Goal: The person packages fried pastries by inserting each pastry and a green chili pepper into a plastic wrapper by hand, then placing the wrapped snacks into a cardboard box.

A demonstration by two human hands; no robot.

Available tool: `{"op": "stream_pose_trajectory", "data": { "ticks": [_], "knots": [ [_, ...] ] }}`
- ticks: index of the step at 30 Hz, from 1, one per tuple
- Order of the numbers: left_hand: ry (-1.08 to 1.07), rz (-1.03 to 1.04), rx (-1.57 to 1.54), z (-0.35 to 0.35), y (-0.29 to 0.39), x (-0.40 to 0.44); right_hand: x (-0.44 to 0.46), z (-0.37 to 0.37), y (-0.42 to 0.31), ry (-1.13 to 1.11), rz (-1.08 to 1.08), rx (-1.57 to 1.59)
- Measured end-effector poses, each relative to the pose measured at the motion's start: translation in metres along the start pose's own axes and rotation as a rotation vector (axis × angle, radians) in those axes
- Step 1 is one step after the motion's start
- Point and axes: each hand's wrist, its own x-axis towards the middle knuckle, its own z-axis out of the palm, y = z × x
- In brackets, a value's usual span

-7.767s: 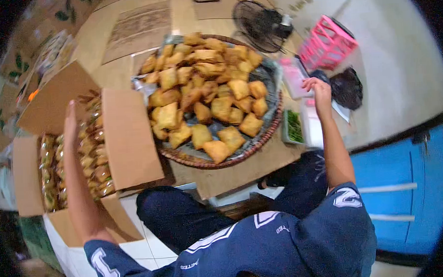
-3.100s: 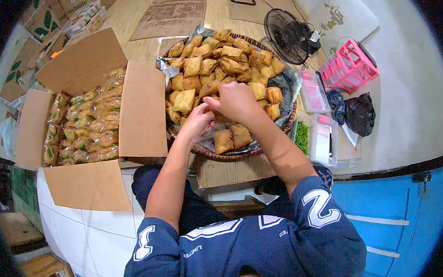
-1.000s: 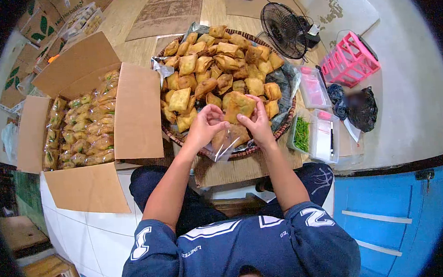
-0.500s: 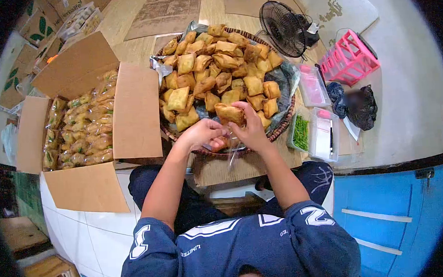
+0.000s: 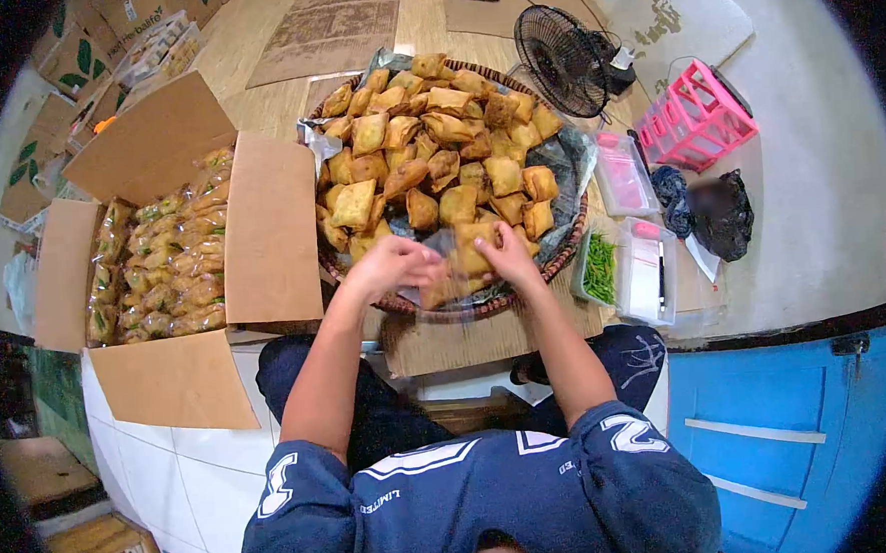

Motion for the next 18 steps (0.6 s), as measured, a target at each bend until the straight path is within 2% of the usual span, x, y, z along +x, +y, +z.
{"op": "stream_pose_trajectory", "data": {
  "ticks": [1,2,3,4,6,7,8,10,11,13,14,16,17,18],
  "knots": [
    [0.065,0.196,0.05,0.001,0.01,-0.01,-0.006,0.001,-0.006,0.032,-0.028,-0.178],
    [0.128,0.39,0.098,0.003,0.017,-0.017,-0.009,0.001,-0.008,0.032,-0.026,-0.176],
    [0.192,0.542,0.146,0.006,0.021,-0.018,-0.012,0.001,-0.01,0.082,-0.111,-0.168],
    [0.192,0.541,0.149,0.011,0.025,-0.022,-0.013,0.002,-0.011,0.131,-0.198,-0.158],
    [0.109,0.819,-0.13,0.022,0.03,-0.033,-0.014,0.004,-0.017,0.232,-0.377,-0.14],
    [0.095,0.774,-0.162,0.023,0.029,-0.036,-0.016,0.003,-0.022,0.284,-0.466,-0.133],
    [0.092,0.773,-0.163,0.026,0.03,-0.04,-0.021,0.002,-0.034,0.287,-0.465,-0.133],
    [0.057,0.895,0.054,0.034,0.032,-0.048,-0.033,0.002,-0.055,-0.699,0.131,0.921],
    [0.085,0.957,0.168,0.033,0.031,-0.047,-0.032,0.003,-0.054,-0.699,0.126,0.918],
    [0.11,0.958,0.274,0.033,0.032,-0.049,-0.025,0.008,-0.047,-0.87,0.17,0.948],
    [0.137,0.948,0.376,0.034,0.032,-0.051,-0.019,0.011,-0.039,-0.87,0.172,0.944],
    [0.151,0.961,0.405,0.036,0.033,-0.054,-0.011,0.016,-0.03,-0.708,0.181,0.981],
    [0.168,0.972,0.495,0.036,0.033,-0.054,-0.01,0.015,-0.03,-0.708,0.181,0.981],
    [0.187,0.982,0.585,0.037,0.033,-0.054,-0.008,0.011,-0.032,-0.621,0.052,0.89]
  ]
}}
